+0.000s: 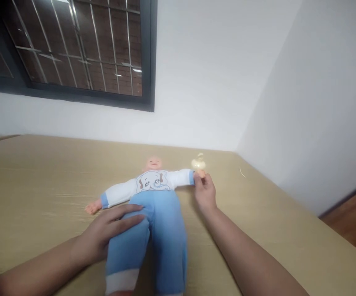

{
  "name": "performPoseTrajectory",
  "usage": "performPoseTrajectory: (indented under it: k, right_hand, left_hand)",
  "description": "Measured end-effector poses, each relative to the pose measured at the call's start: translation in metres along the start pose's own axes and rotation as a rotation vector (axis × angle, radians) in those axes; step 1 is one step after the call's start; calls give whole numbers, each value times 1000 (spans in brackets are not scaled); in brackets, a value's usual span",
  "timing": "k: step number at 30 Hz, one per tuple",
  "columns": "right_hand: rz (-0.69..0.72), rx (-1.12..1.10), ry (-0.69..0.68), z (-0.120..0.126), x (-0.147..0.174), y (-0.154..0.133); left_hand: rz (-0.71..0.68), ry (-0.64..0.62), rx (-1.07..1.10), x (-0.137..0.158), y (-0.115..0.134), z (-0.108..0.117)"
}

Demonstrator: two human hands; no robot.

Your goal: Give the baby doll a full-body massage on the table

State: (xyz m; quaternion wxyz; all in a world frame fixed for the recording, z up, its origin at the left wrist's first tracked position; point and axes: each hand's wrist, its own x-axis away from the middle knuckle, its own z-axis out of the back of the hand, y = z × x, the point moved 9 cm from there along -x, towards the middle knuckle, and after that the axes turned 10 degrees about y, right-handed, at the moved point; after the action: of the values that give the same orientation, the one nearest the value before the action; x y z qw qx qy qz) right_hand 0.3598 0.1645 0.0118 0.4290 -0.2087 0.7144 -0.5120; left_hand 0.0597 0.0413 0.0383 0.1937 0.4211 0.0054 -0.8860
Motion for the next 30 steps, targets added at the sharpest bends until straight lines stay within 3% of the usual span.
performPoseTrajectory:
  k: [2,4,7,10,14,18,21,25,30]
  right_hand:
    - [106,10,29,1,13,-23]
    - [212,2,-35,-7,29,-45]
    - [466,149,-272,-31,60,-72]
    - [726,362,-553,-55,91,-81]
    - [817,519,-722,-67,103,-74]
    - [801,563,-733,-66,104,-70]
    - [724,510,-647,-59,95,-67]
    - [450,373,-387,-38,59,-46]
    - [27,99,-147,-14,15,3]
  left_hand:
    - [38,-3,99,-2,0,1]
    - [92,-7,198,-4,-3,0]
    - [192,3,336,-8,-11,-5]
    - [267,39,410,-10,-18,-8]
    - [293,81,432,-13,-21,-8]
    - [276,60,396,-13,-18,-6]
    - [260,30,272,-10,-14,-3]
    - [182,-26,137,-6,-2,-4]
    - [92,-114,65,-1,9,-13]
